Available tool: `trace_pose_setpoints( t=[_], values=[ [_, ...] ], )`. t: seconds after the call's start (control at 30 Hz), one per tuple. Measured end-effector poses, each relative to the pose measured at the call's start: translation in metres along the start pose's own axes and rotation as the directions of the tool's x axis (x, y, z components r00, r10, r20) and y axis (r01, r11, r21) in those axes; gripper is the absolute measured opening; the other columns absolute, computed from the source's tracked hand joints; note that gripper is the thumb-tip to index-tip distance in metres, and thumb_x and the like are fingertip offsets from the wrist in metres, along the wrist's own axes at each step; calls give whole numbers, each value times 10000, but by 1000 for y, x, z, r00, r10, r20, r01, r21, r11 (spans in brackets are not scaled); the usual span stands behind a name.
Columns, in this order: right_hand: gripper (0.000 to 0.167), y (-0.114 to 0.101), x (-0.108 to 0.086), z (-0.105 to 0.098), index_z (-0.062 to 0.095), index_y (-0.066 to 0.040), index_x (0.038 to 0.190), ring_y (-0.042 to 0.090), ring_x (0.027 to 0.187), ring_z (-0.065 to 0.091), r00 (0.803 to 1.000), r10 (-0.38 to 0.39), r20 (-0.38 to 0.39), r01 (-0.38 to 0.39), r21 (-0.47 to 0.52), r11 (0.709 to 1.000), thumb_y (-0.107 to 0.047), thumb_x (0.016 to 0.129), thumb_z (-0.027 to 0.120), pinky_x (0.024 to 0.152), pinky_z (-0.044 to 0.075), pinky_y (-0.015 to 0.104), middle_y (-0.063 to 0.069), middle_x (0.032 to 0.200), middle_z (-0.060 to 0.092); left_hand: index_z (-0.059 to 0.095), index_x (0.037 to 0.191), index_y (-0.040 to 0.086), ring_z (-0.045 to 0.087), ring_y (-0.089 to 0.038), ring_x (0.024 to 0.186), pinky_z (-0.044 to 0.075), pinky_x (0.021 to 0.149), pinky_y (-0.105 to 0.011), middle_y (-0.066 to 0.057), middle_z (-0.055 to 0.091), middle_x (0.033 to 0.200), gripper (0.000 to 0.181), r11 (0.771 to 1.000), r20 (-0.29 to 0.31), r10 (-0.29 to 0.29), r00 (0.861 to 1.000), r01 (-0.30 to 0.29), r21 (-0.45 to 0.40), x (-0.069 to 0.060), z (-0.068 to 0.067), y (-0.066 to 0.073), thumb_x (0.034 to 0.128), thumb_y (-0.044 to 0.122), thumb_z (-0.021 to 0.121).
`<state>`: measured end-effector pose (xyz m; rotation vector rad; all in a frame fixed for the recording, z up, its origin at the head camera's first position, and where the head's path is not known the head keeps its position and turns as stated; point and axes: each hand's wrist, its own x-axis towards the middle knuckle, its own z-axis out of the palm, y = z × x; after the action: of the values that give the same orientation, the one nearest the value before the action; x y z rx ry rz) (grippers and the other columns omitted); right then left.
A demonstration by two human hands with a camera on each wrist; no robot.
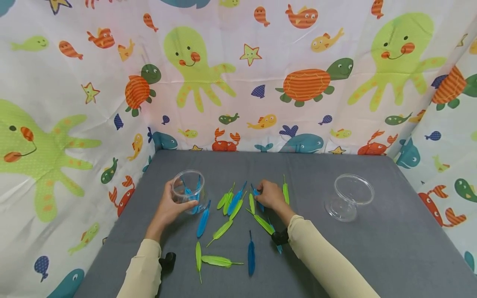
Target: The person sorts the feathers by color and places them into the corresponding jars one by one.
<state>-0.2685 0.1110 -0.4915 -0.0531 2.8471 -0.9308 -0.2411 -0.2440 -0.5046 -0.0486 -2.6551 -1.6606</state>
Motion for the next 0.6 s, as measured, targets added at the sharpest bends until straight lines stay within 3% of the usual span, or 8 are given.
trace_pose_setpoints(
  t=[0.13,0.27,0.5,0.6],
  values=[
    [241,1,1,-4,686,21,1152,280,888,666,1000,-28,-7,28,87,996,-114,952,678,794,552,427,182,1103,706,212,1570,226,374,-416,1476,350,1158,-626,-108,346,1595,1076,1000,7,0,1000,0,-4,0,1,0,764,368,909],
    [189,-3,5,-9,696,23,1104,248,785,622,996,-56,-74,68,180,981,-106,975,647,743,528,400,164,965,692,210,1574,236,363,-418,1482,337,1163,-634,-110,341,1600,1069,1000,8,4,1000,-4,-16,1,0,1,771,361,905],
    [261,-17,8,-19,704,-29,1203,297,948,686,974,-124,-192,174,269,947,-177,991,668,776,567,426,156,1065,733,206,1576,231,385,-416,1467,351,1162,-618,-110,340,1601,1089,1000,3,3,1000,-3,8,2,2,0,759,393,908],
    [297,-26,7,-23,700,-66,1247,292,907,710,967,-131,-217,199,334,921,-215,991,679,728,571,373,139,1047,746,205,1576,230,390,-417,1463,357,1155,-622,-113,337,1602,1093,1000,2,0,1000,0,4,1,1,-1,757,386,911]
  ],
)
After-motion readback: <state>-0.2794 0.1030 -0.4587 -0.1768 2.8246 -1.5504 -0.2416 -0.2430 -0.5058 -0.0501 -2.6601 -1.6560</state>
